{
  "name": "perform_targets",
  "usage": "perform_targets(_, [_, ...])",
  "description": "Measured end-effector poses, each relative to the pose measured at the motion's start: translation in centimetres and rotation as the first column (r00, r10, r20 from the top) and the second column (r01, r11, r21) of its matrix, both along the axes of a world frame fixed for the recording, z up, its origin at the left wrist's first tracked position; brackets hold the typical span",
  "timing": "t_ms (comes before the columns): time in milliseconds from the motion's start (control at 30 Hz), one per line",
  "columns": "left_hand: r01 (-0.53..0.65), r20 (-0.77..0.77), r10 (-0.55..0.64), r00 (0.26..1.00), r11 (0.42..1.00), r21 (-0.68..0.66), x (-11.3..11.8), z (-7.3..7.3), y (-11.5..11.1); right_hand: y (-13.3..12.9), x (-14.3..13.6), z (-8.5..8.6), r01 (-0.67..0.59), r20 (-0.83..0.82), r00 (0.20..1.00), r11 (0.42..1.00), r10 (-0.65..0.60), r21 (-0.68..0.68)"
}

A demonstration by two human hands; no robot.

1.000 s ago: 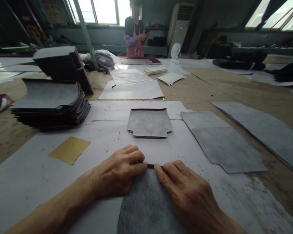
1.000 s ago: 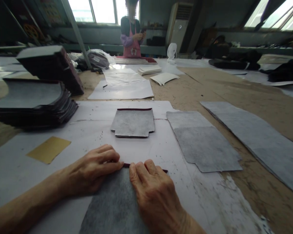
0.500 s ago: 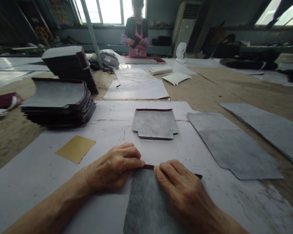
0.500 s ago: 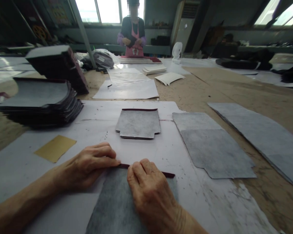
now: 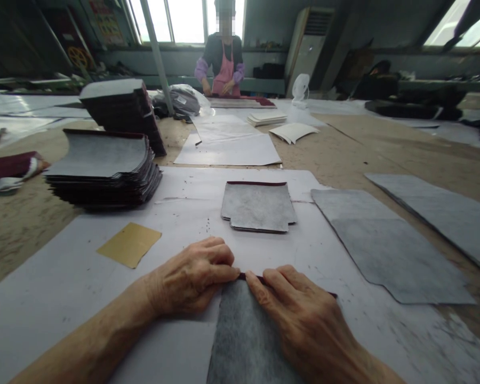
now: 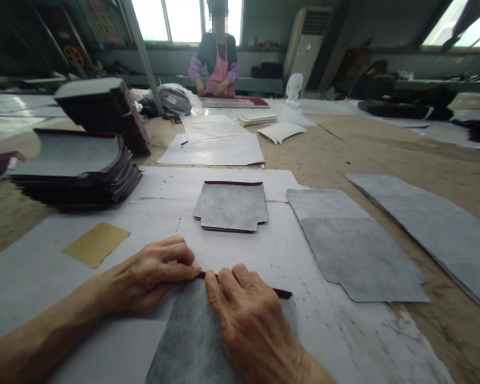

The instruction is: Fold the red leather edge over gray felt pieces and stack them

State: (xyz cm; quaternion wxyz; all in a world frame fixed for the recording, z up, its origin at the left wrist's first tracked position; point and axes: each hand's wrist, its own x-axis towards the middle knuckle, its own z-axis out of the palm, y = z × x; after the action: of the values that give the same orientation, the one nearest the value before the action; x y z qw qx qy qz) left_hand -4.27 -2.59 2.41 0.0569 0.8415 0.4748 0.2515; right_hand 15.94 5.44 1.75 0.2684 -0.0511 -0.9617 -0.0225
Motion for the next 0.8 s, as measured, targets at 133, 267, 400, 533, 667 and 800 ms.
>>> perform_targets(133, [-0.003, -0.069, 0.003, 0.998, 1.000, 0.010, 0.3, 0.1, -0.1, 0.0, -0.7, 0.8, 0.013, 0.116, 0.993, 1.000, -0.014, 0.014])
perform_targets(267, [-0.024, -0.061, 0.025, 0.998, 0.999, 0.027, -0.1, 0.2, -0.1, 0.0, -1.6, 0.6, -0.054, 0.086, 0.995, 0.998, 0.058, -0.042])
perform_targets(400, [-0.092, 0.231, 0.091, 0.969, 0.996, -0.006, -0.9, 0.6, -0.3, 0.3, -1.5, -0.5, -0.130, -0.044, 0.991, 0.988, 0.127, -0.082])
perform_targets(533, [-0.038, 0.288, 0.108, 0.952, 0.970, -0.240, -1.3, 0.7, -0.8, 0.8, -1.3, -0.9, -0.157, -0.084, 0.985, 0.980, 0.148, -0.123])
perform_targets(667, [0.015, 0.170, 0.032, 0.985, 0.964, -0.264, -1.4, 0.2, -1.0, 0.9, -1.6, -0.6, -0.139, -0.051, 0.990, 0.979, 0.133, -0.152])
perform_targets(800, [0.001, 0.096, 0.022, 0.995, 0.973, -0.232, -1.4, 0.0, -0.9, 0.8, -1.6, -0.6, -0.100, 0.011, 0.994, 0.974, 0.105, -0.202])
